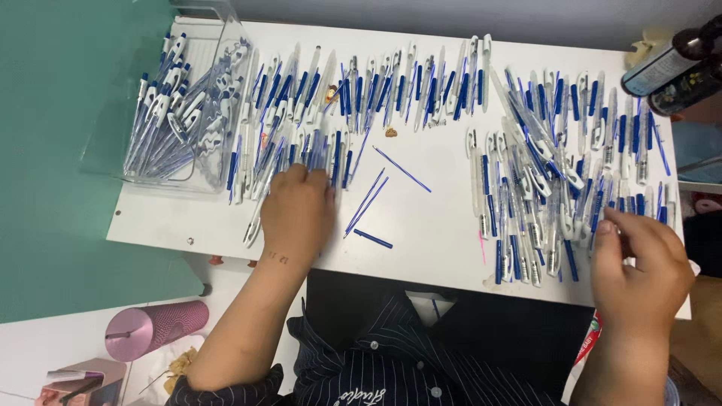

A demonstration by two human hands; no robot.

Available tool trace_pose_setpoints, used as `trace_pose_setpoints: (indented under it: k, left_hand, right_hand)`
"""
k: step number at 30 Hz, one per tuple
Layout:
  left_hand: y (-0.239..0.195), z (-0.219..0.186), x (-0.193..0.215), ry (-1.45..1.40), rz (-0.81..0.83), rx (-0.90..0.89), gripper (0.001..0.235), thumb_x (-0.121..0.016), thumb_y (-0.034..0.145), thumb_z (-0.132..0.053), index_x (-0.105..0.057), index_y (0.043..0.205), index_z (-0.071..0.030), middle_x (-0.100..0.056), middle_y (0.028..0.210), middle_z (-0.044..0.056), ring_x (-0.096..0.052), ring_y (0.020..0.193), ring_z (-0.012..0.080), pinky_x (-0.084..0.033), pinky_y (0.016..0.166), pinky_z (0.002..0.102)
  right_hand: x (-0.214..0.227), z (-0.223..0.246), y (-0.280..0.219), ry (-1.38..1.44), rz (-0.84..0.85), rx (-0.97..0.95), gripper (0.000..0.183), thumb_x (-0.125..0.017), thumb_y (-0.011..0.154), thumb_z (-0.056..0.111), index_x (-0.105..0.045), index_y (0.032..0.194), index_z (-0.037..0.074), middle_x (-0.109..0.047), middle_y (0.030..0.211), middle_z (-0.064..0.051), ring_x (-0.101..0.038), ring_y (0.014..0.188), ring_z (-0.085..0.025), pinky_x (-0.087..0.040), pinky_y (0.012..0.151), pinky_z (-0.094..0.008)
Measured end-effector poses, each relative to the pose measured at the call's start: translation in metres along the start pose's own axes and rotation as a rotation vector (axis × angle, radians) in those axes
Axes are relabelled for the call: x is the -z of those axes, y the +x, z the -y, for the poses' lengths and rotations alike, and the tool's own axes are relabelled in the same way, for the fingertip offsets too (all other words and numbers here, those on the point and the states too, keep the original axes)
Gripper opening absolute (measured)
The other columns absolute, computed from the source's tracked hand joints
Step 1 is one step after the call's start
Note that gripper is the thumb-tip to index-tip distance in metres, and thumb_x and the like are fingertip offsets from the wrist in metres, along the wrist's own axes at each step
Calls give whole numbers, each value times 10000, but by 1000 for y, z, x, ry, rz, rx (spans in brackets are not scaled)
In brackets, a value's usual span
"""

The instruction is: The person assembles blue and white ballpoint pens by inserting ink cartridges into clear plastic barrels. They repeatedly pick up a barrel and a cartridge, insert the cartridge, and place the completed pen into a clear plastic container on the left side of the table.

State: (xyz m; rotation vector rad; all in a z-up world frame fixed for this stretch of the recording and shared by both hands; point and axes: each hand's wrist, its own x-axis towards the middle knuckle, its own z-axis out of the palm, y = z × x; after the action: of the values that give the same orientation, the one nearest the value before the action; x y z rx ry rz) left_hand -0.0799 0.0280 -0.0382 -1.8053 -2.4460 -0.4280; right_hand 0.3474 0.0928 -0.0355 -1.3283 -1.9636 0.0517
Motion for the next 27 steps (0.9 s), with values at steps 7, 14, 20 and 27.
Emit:
trace_pose_setpoints:
  k: [7, 14, 20, 27]
  left_hand:
    - [11, 8, -4, 10, 79, 61, 108, -573, 962, -149, -627, 967, -56, -639, 938, 144, -603, 912, 404, -510, 550, 544]
    - [33, 5, 10, -29, 163, 136, 212, -681, 911, -255, -710, 980, -57, -710, 966, 191, -646, 946, 457, -520, 718, 586]
    - [41, -3, 29, -112, 289, 358, 260, -670, 972, -333, -753, 1024, -92, -729, 998, 134, -671, 928, 389, -527, 671, 518]
    - [38, 8, 29, -162, 134, 331, 218, -626, 978, -334, -704, 983, -130, -733, 989, 103, -667, 945, 398, -499, 717, 558]
  right_hand:
    - [2, -15, 1, 41, 13, -15, 178, -704, 1143, -104, -790, 1297, -129, -720, 1210, -264, -674, 1045, -316, -538, 879, -385]
    - [5, -8, 8, 59, -14, -85, 180, -727, 1074, -88, -791, 1240, -57, -729, 1141, -209, -670, 1014, -275, -522, 819, -355]
    - [4, -5, 12, 118, -27, -214, 155, -701, 1086, -42, -783, 1218, -45, -703, 1101, -173, -621, 902, -228, -500, 769, -326]
    - [-9, 23, 33, 125, 16, -41, 96, -729, 1063, -35, -783, 1142, -34, -726, 1055, -174, -647, 912, -264, -489, 828, -360]
